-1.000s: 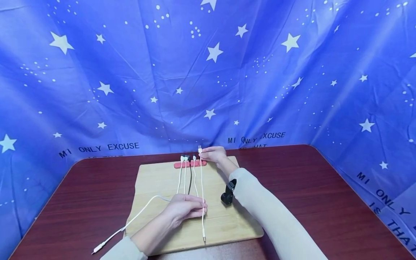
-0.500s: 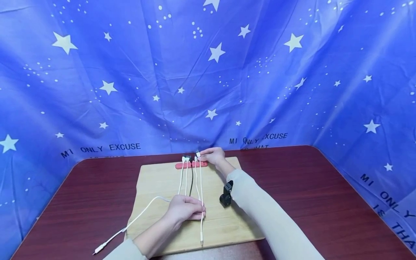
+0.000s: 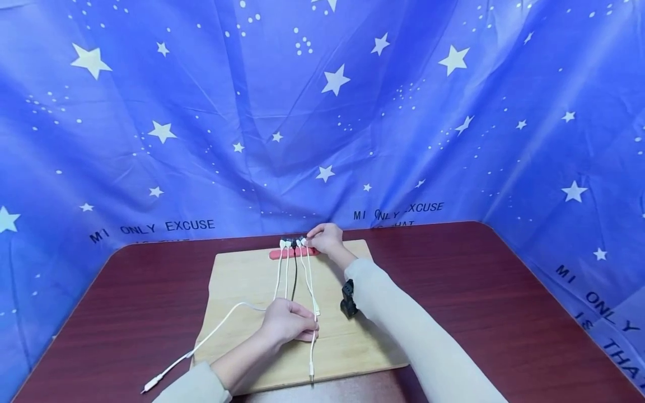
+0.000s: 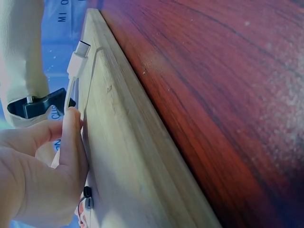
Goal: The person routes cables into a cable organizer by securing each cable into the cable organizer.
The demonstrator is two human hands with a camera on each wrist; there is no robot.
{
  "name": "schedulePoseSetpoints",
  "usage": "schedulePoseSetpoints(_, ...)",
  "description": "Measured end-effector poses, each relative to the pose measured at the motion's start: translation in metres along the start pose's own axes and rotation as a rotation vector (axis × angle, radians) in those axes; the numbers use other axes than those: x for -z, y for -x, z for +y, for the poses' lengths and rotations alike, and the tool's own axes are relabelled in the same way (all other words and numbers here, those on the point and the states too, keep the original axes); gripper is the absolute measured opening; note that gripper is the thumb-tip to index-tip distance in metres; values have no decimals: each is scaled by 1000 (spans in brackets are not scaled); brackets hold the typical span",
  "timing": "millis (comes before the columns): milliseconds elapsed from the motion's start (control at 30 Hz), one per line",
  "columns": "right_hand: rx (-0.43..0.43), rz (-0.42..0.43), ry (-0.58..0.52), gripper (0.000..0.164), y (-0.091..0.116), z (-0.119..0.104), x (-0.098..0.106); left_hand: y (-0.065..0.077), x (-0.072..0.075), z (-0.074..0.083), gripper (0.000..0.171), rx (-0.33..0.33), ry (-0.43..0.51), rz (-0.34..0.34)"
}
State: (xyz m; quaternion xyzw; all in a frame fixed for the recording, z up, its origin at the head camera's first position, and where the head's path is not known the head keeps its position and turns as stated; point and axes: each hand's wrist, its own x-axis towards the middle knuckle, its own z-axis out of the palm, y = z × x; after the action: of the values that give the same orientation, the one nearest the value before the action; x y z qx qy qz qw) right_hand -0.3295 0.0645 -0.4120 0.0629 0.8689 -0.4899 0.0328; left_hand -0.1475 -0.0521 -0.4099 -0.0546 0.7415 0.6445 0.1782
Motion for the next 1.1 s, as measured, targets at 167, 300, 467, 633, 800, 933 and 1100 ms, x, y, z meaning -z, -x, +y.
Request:
schedulePoseSetpoints(167, -16, -79, -75, 22, -1, -3, 3, -2, 0, 1, 16, 7, 10, -5)
schedulePoseSetpoints(300, -35, -116, -81, 23, -3, -6, 5, -3, 1, 3, 17, 8, 12, -12)
schedulePoseSetpoints(467, -37, -124, -59, 22, -3, -4, 5, -4, 1, 1, 17, 13, 6, -22)
schedulePoseSetpoints(633, -38, -126, -81, 25, 0, 0, 2, -2, 0, -3, 16, 18, 14, -40)
schedulePoseSetpoints(800, -23, -96, -112, 25, 2, 5, -2, 0, -1, -4, 15, 22, 42, -58)
schedulePoseSetpoints(933, 22, -71, -78, 23, 2, 5, -3, 2, -1, -3, 15, 27, 63, -62)
schedulePoseSetpoints(1100, 59, -27, -24, 17, -2, 3, -7, 2, 0, -2, 13, -1, 18, -35)
